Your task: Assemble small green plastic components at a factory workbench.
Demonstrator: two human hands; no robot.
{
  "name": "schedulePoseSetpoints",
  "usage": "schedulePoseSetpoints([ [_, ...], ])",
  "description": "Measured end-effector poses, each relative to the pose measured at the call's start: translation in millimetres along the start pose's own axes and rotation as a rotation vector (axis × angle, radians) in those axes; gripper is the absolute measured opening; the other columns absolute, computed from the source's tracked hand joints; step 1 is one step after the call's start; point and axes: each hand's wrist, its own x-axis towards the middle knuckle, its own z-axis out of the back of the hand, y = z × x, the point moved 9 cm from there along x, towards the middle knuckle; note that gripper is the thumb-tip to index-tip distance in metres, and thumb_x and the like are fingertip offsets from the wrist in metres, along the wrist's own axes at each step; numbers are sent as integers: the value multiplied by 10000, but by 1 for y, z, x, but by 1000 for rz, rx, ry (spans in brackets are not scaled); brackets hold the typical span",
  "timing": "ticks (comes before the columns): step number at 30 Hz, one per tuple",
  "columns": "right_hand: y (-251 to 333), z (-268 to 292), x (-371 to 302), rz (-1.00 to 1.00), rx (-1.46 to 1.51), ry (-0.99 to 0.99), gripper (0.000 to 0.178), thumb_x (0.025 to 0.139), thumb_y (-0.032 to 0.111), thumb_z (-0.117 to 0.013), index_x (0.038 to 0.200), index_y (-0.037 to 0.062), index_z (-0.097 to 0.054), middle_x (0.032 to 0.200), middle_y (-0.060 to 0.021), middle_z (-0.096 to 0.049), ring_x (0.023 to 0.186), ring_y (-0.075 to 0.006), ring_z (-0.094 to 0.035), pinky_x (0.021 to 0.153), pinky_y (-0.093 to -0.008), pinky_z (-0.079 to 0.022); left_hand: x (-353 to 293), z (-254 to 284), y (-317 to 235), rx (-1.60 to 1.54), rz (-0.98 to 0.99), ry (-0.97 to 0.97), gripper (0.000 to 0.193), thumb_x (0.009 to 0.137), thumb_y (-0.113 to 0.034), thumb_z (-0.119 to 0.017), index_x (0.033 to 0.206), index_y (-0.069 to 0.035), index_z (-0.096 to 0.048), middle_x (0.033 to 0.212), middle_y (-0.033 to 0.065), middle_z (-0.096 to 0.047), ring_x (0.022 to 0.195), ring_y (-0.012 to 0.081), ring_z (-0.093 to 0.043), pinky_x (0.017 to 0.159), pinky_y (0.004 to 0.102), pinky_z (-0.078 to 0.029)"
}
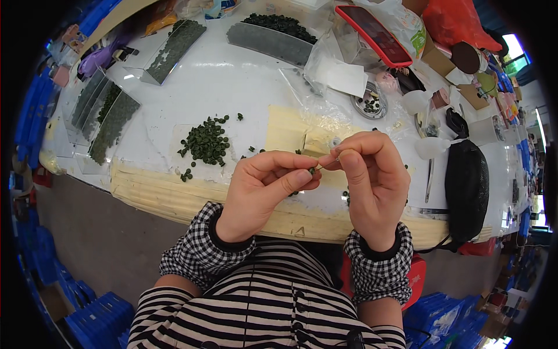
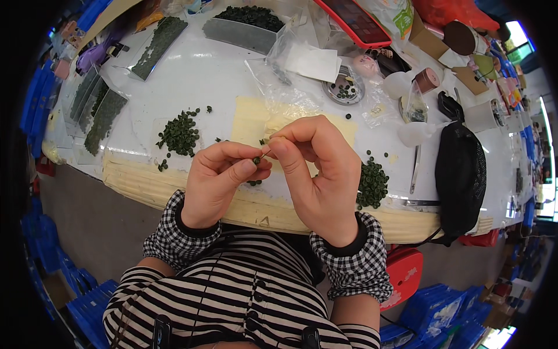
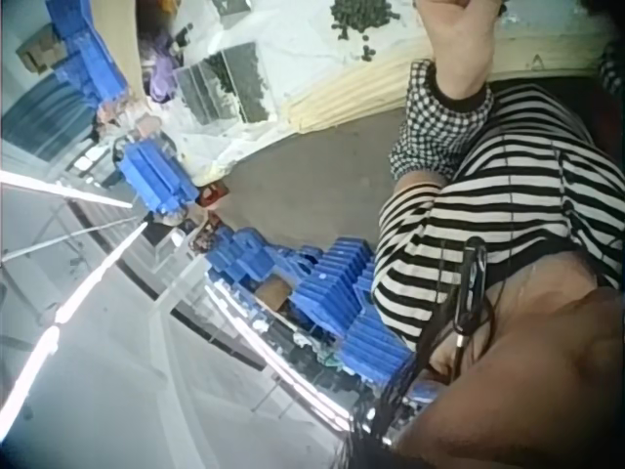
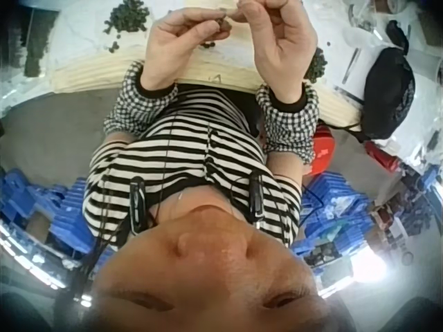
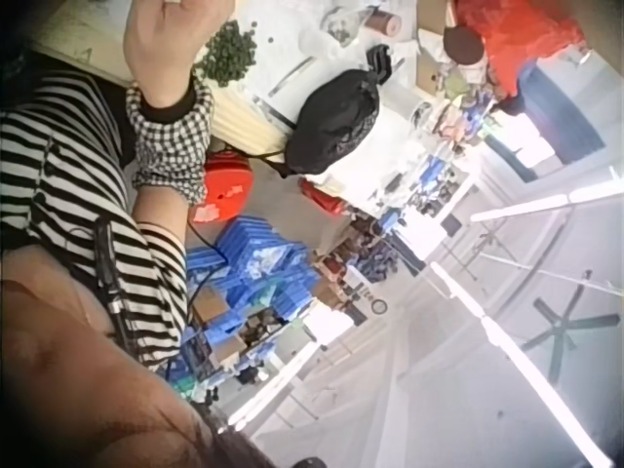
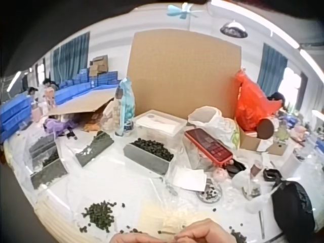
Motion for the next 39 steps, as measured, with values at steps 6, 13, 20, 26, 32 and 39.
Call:
schedulePoseSetpoints([
  [6, -2, 12, 1, -37, 89, -120, 81, 940, 50, -608, 933, -27, -583, 875, -63, -623, 800, -120, -653, 725, -237, -525, -1, 3, 1, 24, -4, -7, 177, 934, -6, -595, 1103, 31, -631, 1040, 133, -686, 957, 187, -679, 881, 308, -559],
  [13, 10, 29, 11, 256, -587, -217, 78, 857, 38, -684, 878, -7, -623, 823, -85, -616, 735, -210, -600, 680, -297, -479, -1, 3, -1, 75, -21, -24, 170, 943, -48, -599, 1098, 20, -618, 1003, 132, -687, 945, 202, -680, 864, 318, -567],
  [20, 6, 21, 7, 228, -858, -100, 164, 818, 59, -700, 962, 15, -637, 900, -101, -623, 861, -284, -562, 753, -364, -449, -1, 5, 1, -17, -12, -37, 182, 928, 3, -603, 1104, 41, -631, 999, 133, -692, 932, 182, -681, 871, 292, -560],
  [26, 6, 50, -25, 58, -931, 9, 112, 785, 19, -706, 886, 17, -659, 856, -82, -616, 826, -274, -549, 732, -355, -437, -1, 3, -1, -26, -28, -25, 188, 928, 2, -605, 1110, 41, -627, 998, 135, -695, 933, 176, -680, 864, 282, -557],
  [32, -6, 31, -46, 123, -1129, 130, 129, 738, 48, -709, 863, 50, -678, 828, -49, -592, 840, -248, -550, 805, -387, -435, -2, 3, -2, -6, -36, -32, 192, 925, 13, -603, 1113, 44, -625, 996, 135, -695, 936, 171, -677, 867, 280, -555],
  [39, 0, 19, -50, 207, -1197, 165, 163, 712, 41, -708, 868, 40, -660, 801, -53, -560, 834, -248, -547, 839, -382, -441, -7, 1, -4, 89, -75, -44, 194, 916, 34, -606, 1108, 52, -627, 1008, 139, -693, 943, 172, -673, 875, 284, -552],
])
